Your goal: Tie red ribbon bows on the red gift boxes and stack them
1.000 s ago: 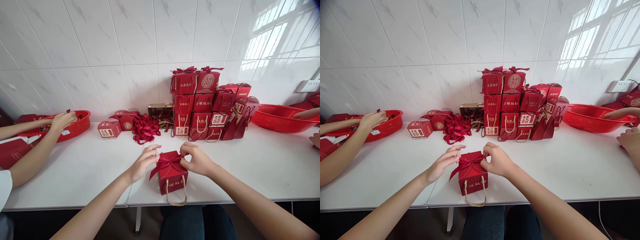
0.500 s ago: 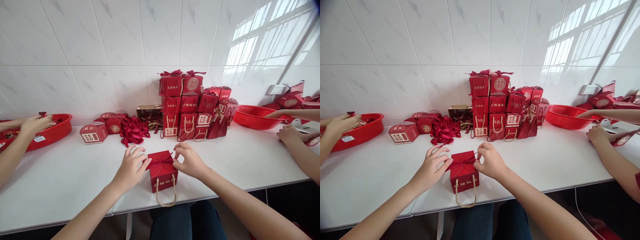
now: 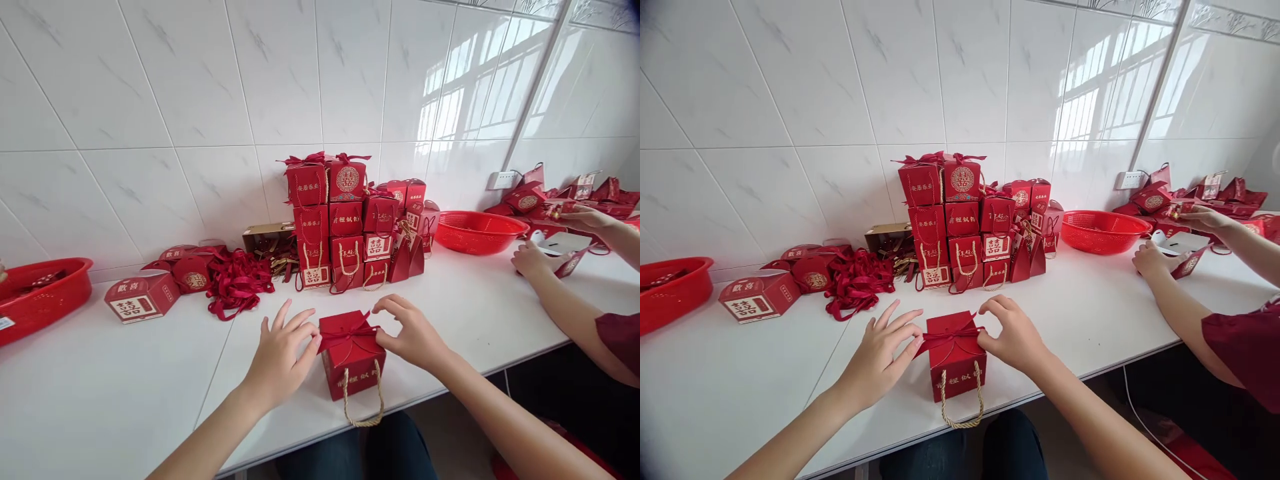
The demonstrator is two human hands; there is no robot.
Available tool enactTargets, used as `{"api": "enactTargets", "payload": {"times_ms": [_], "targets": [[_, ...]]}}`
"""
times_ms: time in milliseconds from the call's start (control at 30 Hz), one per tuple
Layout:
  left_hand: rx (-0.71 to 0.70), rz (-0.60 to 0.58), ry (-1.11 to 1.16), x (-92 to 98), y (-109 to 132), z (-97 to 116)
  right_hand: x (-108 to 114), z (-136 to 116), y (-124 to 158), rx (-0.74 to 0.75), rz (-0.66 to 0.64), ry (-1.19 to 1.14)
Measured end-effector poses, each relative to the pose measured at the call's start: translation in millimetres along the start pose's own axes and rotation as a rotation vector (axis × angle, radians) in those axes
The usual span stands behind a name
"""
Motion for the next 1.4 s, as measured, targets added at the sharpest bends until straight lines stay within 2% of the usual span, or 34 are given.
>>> {"api": "enactTargets", "payload": {"times_ms": [167,333,400,467,567,667,733,833,1000,1100,1167,1267,1400], "targets": [[-0.047,-0.059,0.073,-9.5,-16.3,14.6,21.5,41.3,11.4,-0.088,0.164,0.016],[-0.155,-0.127,0.284,-20.9,-18.5,14.8,26.7,68.0,20.7,-0.221,0.166,-0.283],[-0.127,-0.100,0.329,-27.1,-20.0,2.5,26.1,65.2,25.3,-0.212,0.173,-0.407],[-0.065,-0.079,0.331,-36.2,-22.8,-16.5,22.8,54.6,31.7,-0.146,0.185,-0.423],[0.036,-0.063,0.313,-52.6,-26.3,-48.9,6.1,33.9,44.9,-0.079,0.175,-0.199],[0.112,0.028,0.335,-63.8,-25.0,-71.7,-22.2,22.3,57.4,-0.185,0.208,-0.019],[0.135,0.078,0.370,-67.3,-21.7,-77.2,-40.1,19.9,61.9,-0.279,0.252,-0.027],[0.128,0.066,0.399,-68.8,-16.8,-76.0,-57.1,18.8,60.5,-0.347,0.279,-0.079],[0.196,0.064,0.468,-71.2,-14.9,-81.3,-55.4,28.2,52.6,-0.335,0.329,-0.131],[0.182,0.097,0.430,-76.5,-17.2,-89.3,-35.2,43.6,47.2,-0.254,0.402,-0.153],[0.166,0.131,0.368,-80.8,-18.9,-94.7,-9.5,53.7,40.1,-0.197,0.486,-0.179],[0.145,0.177,0.239,-86.3,-20.8,-101.3,45.8,60.6,17.9,-0.128,0.626,-0.280],[0.070,0.212,0.055,-91.2,-24.2,-109.2,126.9,56.1,-35.8,-0.029,0.799,-0.351]]}}
Point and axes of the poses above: each hand's wrist, its own y-axis away from the middle knuckle, its own x-axis out of the back of the hand, z = x × y, the point moved 3 cm from there along -y, towards the middle knuckle, and after that the axes turned 9 degrees about -z, right-handed, at the moved point
